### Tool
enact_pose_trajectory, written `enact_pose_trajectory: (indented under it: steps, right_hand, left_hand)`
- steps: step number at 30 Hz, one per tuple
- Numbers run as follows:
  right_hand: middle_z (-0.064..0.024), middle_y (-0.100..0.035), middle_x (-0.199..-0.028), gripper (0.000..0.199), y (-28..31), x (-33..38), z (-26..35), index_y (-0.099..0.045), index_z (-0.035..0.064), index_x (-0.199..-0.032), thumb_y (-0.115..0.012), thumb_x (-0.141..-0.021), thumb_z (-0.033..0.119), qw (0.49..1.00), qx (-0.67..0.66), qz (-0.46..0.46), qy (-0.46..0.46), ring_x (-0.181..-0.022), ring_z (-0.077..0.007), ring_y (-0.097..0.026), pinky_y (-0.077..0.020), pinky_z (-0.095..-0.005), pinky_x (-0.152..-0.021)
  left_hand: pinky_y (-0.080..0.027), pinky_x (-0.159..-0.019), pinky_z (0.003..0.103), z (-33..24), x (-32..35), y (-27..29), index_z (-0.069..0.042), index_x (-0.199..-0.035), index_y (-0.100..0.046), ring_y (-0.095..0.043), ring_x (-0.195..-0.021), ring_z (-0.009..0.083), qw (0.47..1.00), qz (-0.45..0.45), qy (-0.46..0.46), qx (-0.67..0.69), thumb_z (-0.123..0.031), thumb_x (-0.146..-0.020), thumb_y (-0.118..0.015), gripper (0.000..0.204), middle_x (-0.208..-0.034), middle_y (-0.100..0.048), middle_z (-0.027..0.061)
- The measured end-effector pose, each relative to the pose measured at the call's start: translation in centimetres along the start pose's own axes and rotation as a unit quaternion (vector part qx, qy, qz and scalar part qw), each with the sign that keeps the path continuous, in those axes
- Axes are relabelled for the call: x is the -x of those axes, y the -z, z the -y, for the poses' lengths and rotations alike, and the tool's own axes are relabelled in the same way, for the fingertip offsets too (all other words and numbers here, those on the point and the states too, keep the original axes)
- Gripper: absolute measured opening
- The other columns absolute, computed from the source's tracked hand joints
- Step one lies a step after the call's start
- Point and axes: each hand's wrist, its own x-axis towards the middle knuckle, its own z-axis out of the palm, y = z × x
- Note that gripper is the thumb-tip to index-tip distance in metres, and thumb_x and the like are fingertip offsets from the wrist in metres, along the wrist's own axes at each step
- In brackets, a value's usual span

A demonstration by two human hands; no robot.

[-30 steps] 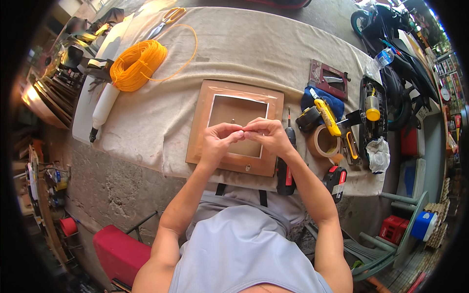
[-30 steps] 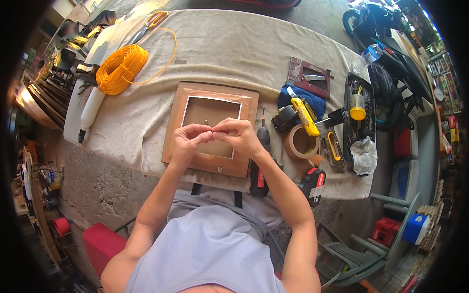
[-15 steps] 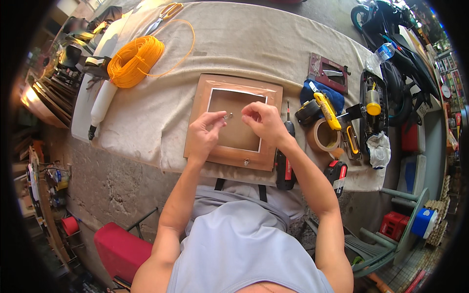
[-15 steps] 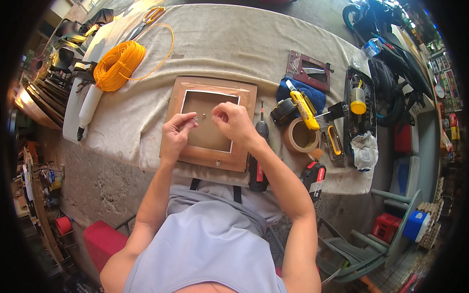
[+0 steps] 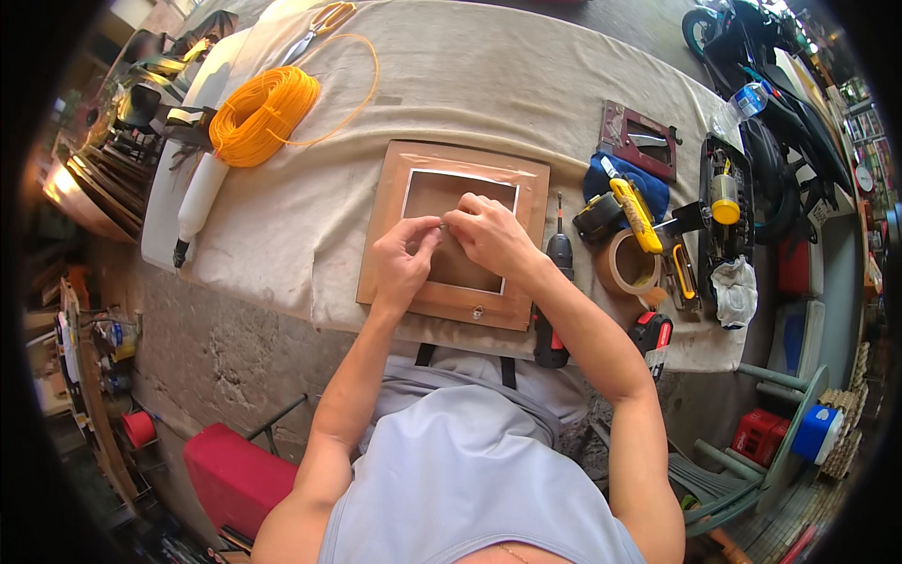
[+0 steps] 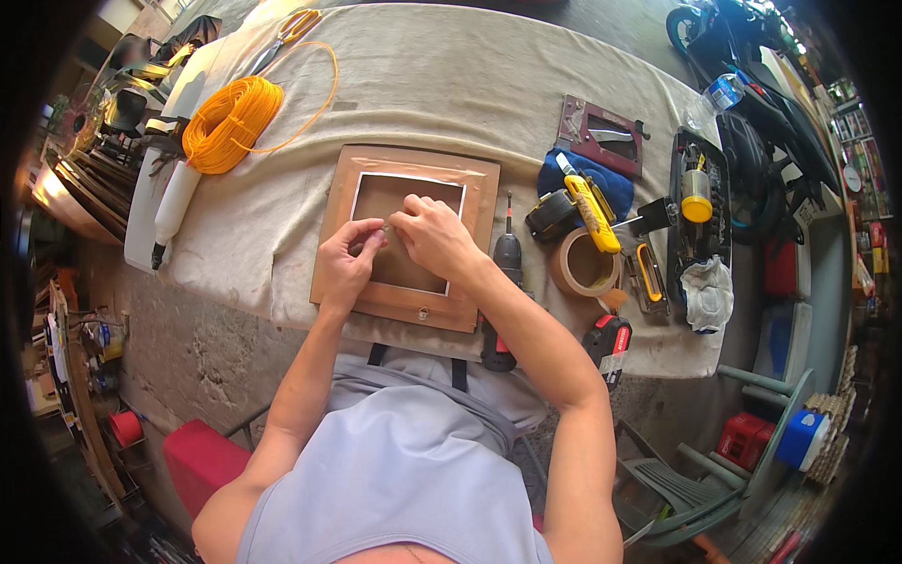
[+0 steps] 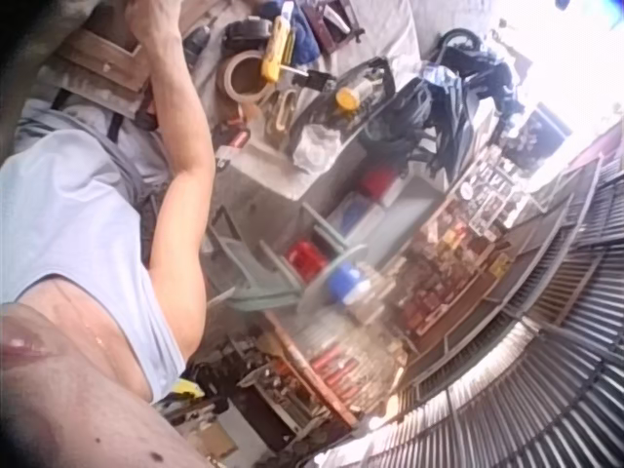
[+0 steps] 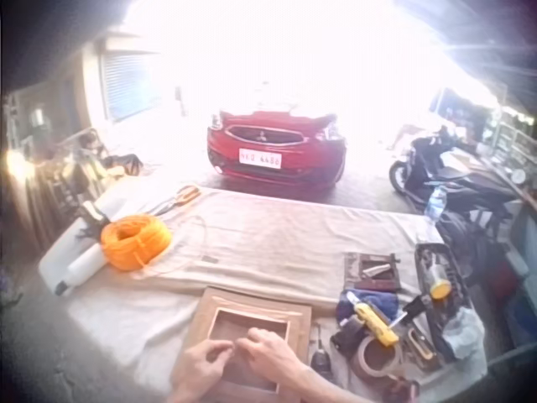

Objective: The person assembles a wooden picture frame by attaching metal hanging hardware to the back. They use a cordless drill to drive screws into the frame and then thread a yellow cord through the installed hardware.

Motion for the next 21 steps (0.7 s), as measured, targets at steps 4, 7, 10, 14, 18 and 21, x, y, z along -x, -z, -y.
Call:
enact_pose_trajectory:
  steps: [4, 7, 10, 14, 18, 21]
  right_hand:
    - [-0.0107, -0.06, -0.091, 0.014, -0.12, 0.1, -0.35, -0.07, 0.0057, -0.097, -0.068, -0.082, 0.006, 1.0, 0.006, 0.004, 0.009, -0.086, -0.031, -0.061, -0.05, -0.0427, -0.077]
    - [-0.011, -0.06, -0.092, 0.013, -0.29, 0.07, -0.54, -0.067, 0.0046, -0.096, -0.068, -0.083, 0.007, 1.0, 0.017, 0.006, -0.001, -0.087, -0.0309, -0.061, -0.0495, -0.0426, -0.078]
    - [-0.0114, -0.059, -0.092, 0.012, -0.25, 0.12, -0.55, -0.064, 0.004, -0.095, -0.067, -0.084, 0.008, 0.999, 0.032, 0.009, -0.001, -0.088, -0.0306, -0.061, -0.0488, -0.042, -0.078]
    - [-0.0113, -0.059, -0.092, 0.012, -0.25, 0.21, -0.19, -0.064, 0.0046, -0.095, -0.067, -0.085, 0.01, 0.997, 0.073, 0.022, -0.002, -0.089, -0.0299, -0.061, -0.0483, -0.041, -0.078]
    - [-0.0109, -0.058, -0.092, 0.014, -0.05, 0.27, 0.06, -0.065, 0.006, -0.098, -0.067, -0.085, 0.011, 0.997, 0.072, 0.022, 0.001, -0.089, -0.0294, -0.061, -0.0482, -0.0408, -0.078]
    - [-0.0104, -0.059, -0.092, 0.014, 0.09, 0.38, -0.11, -0.067, 0.0067, -0.098, -0.068, -0.084, 0.01, 0.999, 0.049, 0.019, 0.006, -0.089, -0.0296, -0.061, -0.0482, -0.0409, -0.079]
  left_hand:
    - [-0.058, -0.074, 0.025, 0.35, -0.08, 0.06, 0.003, -0.106, -0.071, -0.073, -0.083, 0.0146, 1.0, 0.007, -0.009, -0.014, -0.001, -0.092, -0.069, 0.015, -0.094, -0.074, 0.0084]
    - [-0.059, -0.074, 0.026, 0.52, -0.13, 0.04, 0.003, -0.106, -0.071, -0.073, -0.082, 0.0147, 0.999, 0.01, -0.017, -0.031, -0.001, -0.092, -0.069, 0.015, -0.093, -0.074, 0.0086]
    - [-0.06, -0.075, 0.026, 0.2, -0.11, 0.01, 0.003, -0.106, -0.072, -0.073, -0.082, 0.0149, 0.999, 0.009, -0.012, -0.028, -0.002, -0.092, -0.07, 0.015, -0.092, -0.074, 0.0088]
    - [-0.06, -0.076, 0.026, 0.31, -0.12, -0.09, 0.003, -0.105, -0.072, -0.073, -0.082, 0.0148, 1.0, 0.006, -0.012, -0.026, -0.002, -0.092, -0.07, 0.015, -0.092, -0.074, 0.0088]
    - [-0.06, -0.076, 0.026, 0.52, -0.08, -0.03, 0.003, -0.105, -0.072, -0.073, -0.082, 0.0145, 0.999, 0.005, -0.019, -0.033, -0.002, -0.092, -0.07, 0.014, -0.093, -0.074, 0.0086]
    - [-0.06, -0.075, 0.026, 0.48, -0.08, 0.07, 0.003, -0.105, -0.072, -0.073, -0.083, 0.0143, 0.999, 0.008, -0.02, -0.041, -0.002, -0.092, -0.07, 0.014, -0.093, -0.074, 0.0085]
